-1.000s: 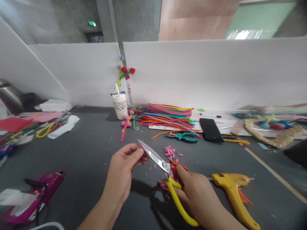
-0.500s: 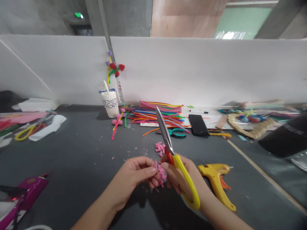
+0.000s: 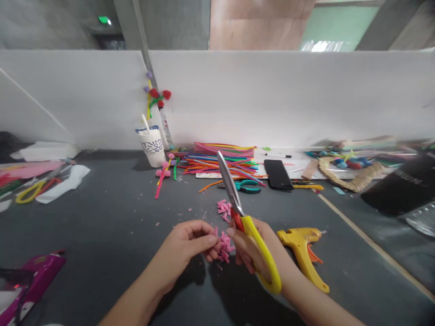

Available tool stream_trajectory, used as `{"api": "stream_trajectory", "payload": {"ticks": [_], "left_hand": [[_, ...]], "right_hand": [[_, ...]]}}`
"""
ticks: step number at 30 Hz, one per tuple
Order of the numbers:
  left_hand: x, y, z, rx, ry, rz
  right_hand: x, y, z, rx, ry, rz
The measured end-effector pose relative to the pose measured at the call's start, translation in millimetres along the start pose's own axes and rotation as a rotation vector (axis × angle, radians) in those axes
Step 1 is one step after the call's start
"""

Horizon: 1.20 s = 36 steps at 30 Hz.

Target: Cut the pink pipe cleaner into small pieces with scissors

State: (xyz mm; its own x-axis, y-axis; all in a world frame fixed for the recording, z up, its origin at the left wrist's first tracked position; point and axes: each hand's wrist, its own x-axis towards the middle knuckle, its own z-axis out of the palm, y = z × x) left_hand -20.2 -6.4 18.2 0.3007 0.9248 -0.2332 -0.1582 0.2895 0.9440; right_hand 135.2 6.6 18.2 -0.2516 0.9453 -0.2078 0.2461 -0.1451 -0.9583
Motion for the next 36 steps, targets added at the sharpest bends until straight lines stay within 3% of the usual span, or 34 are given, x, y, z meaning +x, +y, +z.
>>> {"api": "stream_trajectory", "payload": {"ticks": [7, 16, 20, 27, 36], "left_hand": [[-1, -5, 3, -0.028, -0.111, -0.056], [-1, -7, 5, 0.042, -0.03, -0.016], [0, -6, 5, -0.03, 0.038, 0.004], [-1, 7, -14, -0.205, 0.306, 0.201], [-4, 14, -23, -0.18, 0.368, 0.326]], "right_hand": [[-3, 0, 6, 0.081, -0.061, -0.027], [-5, -2, 5, -0.013, -0.042, -0.063], [-5, -1, 0, -0.052, -0.051, -0.163], [-6, 6, -4, -0.614, 0.047, -0.309], [-3, 20, -2, -1.08, 0.161, -0.546]]}}
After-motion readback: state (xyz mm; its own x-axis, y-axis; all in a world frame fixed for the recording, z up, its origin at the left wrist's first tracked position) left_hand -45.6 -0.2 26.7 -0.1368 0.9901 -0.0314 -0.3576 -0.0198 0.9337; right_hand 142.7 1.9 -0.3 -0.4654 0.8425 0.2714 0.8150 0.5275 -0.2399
